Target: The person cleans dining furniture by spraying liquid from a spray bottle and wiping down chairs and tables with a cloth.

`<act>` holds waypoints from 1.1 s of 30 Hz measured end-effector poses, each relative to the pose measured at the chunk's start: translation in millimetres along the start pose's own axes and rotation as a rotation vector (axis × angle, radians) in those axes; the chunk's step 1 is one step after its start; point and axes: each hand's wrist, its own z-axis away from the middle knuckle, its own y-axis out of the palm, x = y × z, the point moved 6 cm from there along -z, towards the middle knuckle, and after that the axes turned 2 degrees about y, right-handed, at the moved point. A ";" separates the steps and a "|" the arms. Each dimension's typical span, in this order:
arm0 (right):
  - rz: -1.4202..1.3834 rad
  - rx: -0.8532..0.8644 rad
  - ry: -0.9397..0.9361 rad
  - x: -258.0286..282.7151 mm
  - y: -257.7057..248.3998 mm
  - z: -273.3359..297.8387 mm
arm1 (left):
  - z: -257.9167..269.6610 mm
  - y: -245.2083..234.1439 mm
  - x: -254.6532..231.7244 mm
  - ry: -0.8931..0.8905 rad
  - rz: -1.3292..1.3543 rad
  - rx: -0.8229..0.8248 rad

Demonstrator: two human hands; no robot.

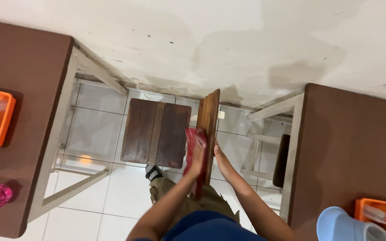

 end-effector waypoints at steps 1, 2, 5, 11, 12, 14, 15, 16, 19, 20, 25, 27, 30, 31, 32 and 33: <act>-0.005 -0.003 0.001 -11.0 -2.5 -2.9 | 4.9 4.9 -18.3 -0.003 -0.003 0.005; -0.001 -0.012 -0.002 -22.2 -4.8 -6.1 | 9.7 7.3 -35.2 -0.023 -0.051 -0.023; 0.012 -0.031 0.029 -72.8 -13.8 -11.7 | -31.9 17.6 -80.6 0.095 -0.126 -0.023; 0.008 -0.030 0.049 -20.1 -3.0 -2.5 | -184.3 15.9 -23.7 -0.008 -0.050 -0.026; -0.002 -0.018 0.041 -5.6 1.3 1.1 | -196.0 11.3 16.7 -0.204 -0.026 -0.039; 0.010 -0.017 0.033 0.7 3.2 4.7 | -149.3 7.3 5.9 -0.051 0.009 -0.025; 0.018 -0.017 0.015 6.0 4.1 4.7 | -127.7 4.9 -6.0 0.109 0.038 -0.007; 0.021 -0.014 0.018 5.8 2.7 4.8 | -92.3 3.8 -12.8 0.107 0.041 -0.011; 0.043 -0.012 0.013 4.5 2.2 4.7 | 2.7 7.1 -1.5 0.107 -0.060 0.049; 0.038 -0.015 0.014 4.0 2.0 3.5 | 24.3 9.3 29.8 0.002 -0.088 0.041; 0.031 -0.026 -0.004 -10.4 -0.2 1.3 | -17.0 10.5 26.5 -0.003 -0.167 0.037; 0.032 -0.035 0.009 -11.4 0.2 0.2 | -82.8 10.1 -27.7 0.227 0.088 0.037; 0.023 -0.031 0.022 -4.7 2.6 2.1 | -174.3 8.6 26.8 0.200 0.101 0.011; 0.022 -0.034 0.022 -3.2 4.5 2.8 | -178.6 5.7 39.2 0.200 0.102 0.014; 0.029 -0.034 0.027 -1.9 6.2 3.3 | -184.2 1.2 59.9 0.062 0.047 -0.021; 0.039 -0.039 0.031 0.6 4.8 3.4 | -191.3 0.3 79.8 -0.075 -0.006 -0.051</act>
